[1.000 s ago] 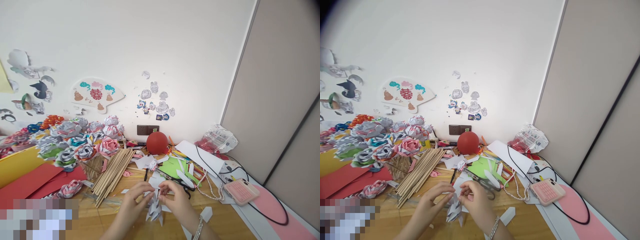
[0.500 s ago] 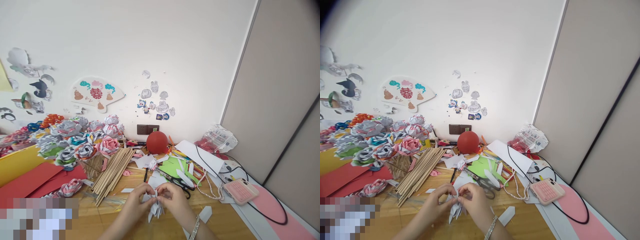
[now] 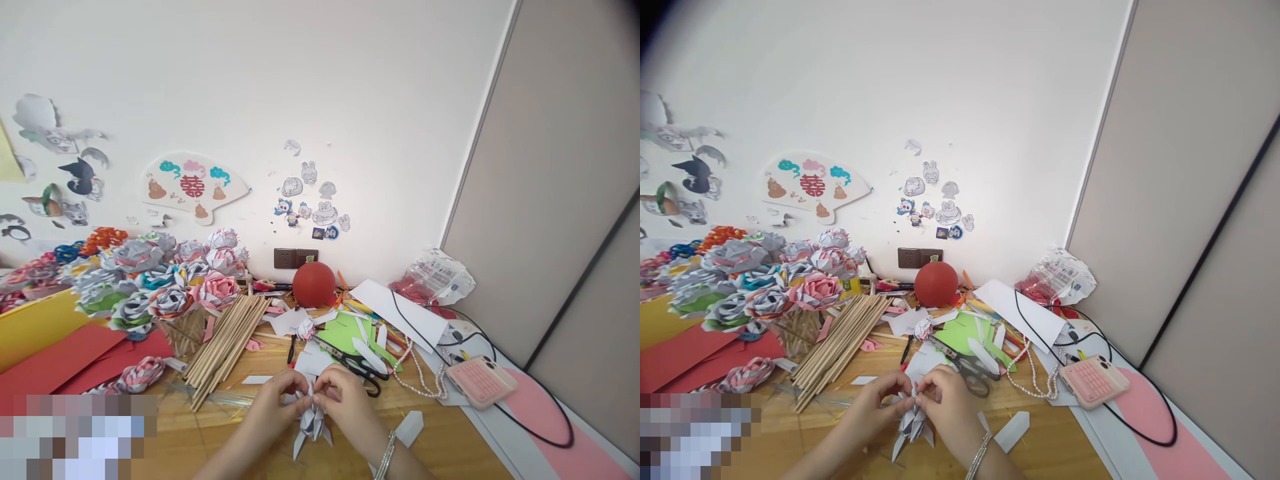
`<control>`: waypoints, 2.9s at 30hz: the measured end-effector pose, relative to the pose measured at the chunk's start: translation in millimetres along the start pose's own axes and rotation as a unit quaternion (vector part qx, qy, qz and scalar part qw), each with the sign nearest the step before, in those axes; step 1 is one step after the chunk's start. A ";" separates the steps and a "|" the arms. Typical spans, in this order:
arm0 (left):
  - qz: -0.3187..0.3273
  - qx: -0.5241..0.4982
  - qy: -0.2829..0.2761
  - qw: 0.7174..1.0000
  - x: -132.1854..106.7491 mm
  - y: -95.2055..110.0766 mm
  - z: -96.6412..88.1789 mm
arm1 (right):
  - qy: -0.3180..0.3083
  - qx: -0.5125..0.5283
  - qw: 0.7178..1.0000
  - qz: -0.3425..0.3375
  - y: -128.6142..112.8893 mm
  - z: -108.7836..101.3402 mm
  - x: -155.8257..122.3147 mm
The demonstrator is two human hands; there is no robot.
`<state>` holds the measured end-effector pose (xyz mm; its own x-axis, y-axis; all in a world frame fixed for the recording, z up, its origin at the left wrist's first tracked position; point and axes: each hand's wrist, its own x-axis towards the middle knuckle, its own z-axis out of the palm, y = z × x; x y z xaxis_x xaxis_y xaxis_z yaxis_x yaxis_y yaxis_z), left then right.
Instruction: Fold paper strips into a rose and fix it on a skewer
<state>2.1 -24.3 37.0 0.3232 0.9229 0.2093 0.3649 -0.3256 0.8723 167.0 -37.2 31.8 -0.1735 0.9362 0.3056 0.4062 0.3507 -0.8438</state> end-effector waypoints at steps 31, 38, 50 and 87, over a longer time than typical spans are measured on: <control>-0.027 -0.122 -0.122 0.985 3.8 -15.8 -3.0 | -0.071 -0.028 0.997 0.025 -7.9 -1.9 -1.7; 0.004 0.051 -0.037 0.998 -2.8 7.6 -6.7 | -0.048 -0.096 0.994 -0.018 -9.8 -2.6 -3.7; 0.018 0.132 -0.022 0.991 -6.7 19.1 -9.7 | -0.083 -0.005 0.996 0.012 -4.1 -6.4 -2.1; -0.047 -0.032 -0.078 0.995 -4.2 21.9 -13.9 | -0.069 -0.125 0.982 -0.123 -9.7 -8.5 -5.5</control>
<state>-3.4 -32.4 61.4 0.4231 0.9042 0.0586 0.3455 -0.2208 0.9121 171.6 -45.5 42.1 -0.4070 0.8164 0.4096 0.5408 0.5768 -0.6123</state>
